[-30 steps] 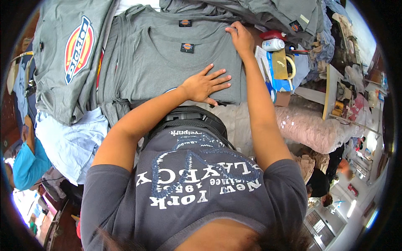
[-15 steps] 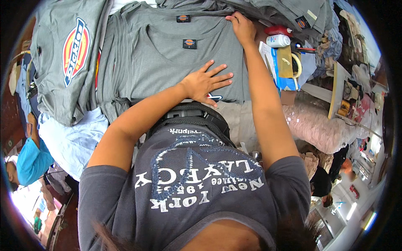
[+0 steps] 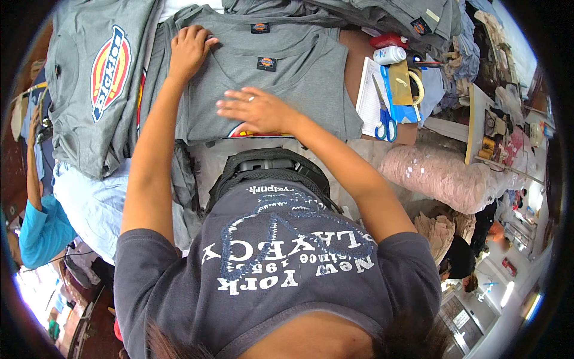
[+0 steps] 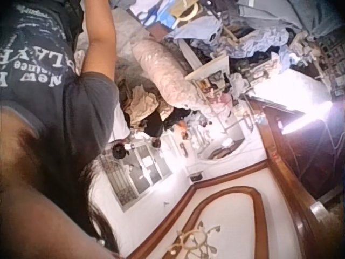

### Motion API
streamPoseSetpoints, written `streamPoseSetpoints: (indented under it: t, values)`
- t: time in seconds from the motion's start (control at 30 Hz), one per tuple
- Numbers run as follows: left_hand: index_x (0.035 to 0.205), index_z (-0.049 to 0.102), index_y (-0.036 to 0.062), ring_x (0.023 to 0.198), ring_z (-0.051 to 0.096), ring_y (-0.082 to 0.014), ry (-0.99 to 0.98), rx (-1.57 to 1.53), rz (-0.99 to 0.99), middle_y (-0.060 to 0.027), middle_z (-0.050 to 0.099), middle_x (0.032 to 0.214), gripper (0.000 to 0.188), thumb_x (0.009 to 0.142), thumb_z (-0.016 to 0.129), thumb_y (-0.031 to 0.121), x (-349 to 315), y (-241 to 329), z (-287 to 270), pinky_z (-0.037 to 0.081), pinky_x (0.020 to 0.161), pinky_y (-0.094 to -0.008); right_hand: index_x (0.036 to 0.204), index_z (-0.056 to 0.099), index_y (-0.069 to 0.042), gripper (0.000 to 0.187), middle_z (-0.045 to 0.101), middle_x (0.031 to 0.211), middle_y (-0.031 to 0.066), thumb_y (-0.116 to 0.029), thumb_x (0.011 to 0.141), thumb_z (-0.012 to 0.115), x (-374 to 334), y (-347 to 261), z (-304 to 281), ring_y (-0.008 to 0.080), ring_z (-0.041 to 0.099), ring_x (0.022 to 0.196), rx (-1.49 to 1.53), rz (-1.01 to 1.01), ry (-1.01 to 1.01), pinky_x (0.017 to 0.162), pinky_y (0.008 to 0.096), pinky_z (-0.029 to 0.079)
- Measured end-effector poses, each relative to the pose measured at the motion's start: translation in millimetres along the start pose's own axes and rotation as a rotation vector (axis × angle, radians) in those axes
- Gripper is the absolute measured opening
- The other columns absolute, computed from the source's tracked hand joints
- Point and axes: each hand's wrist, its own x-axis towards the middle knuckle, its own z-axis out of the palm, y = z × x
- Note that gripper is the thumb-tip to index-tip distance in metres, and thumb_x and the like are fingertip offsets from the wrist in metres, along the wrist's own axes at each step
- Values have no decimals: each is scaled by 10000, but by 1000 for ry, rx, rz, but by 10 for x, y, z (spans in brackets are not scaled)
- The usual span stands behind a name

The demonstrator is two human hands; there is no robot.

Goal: The person picks up, aligns, and sorts shirts on a work table, occasionally using shears to trim loose threads.

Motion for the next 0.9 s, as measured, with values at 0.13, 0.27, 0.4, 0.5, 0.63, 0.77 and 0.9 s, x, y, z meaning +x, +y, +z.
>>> streamPoseSetpoints:
  t: [0.13,0.27,0.4,0.5,0.63,0.77,0.9]
  values:
    - [704,495,96,564,577,-239,-300,114,-110,-88,578,624,377,783,462,464,156,-20,-15,429,452,-353,1256,348,-139,581,301,1330,14,-500,801,373,55,-19,234,176,245,1240,-32,5,-131,1002,391,215]
    - [592,481,89,426,554,-259,-123,195,16,-92,545,488,462,792,425,502,285,-306,121,409,344,-356,1275,318,-141,603,267,1348,10,-514,803,355,73,-63,243,172,222,1252,-57,51,-171,1016,391,183]
    - [586,483,93,422,551,-272,-145,183,-34,-106,551,497,472,787,422,516,206,-358,287,403,338,-355,1282,305,-152,588,227,1365,5,-490,808,385,102,-89,219,170,186,1264,-13,81,-218,1026,389,150]
    - [651,519,87,467,563,-289,-202,120,-46,-119,560,523,464,792,409,515,230,-311,245,424,380,-377,1228,402,-145,491,394,1272,36,-404,816,460,121,-26,186,167,349,1183,82,94,-128,980,368,262]
    - [736,527,82,574,569,-326,-281,-55,-172,-140,573,597,450,792,409,512,148,-345,33,430,478,-413,932,616,-78,240,633,856,59,-260,786,561,45,368,-371,157,582,816,701,687,211,742,275,446]
    - [880,544,59,739,566,-317,-275,-389,-287,-149,583,758,400,825,424,437,27,-422,-152,427,633,-376,934,608,-125,294,564,964,102,-293,697,646,-574,1231,-857,256,523,915,-96,826,357,821,338,397]
    - [900,552,21,744,554,-227,-365,-529,-224,-107,581,793,316,797,541,319,28,-463,-184,413,681,-283,914,588,-76,334,560,916,85,-260,654,690,-847,1531,-916,226,520,872,-15,775,231,793,307,395]
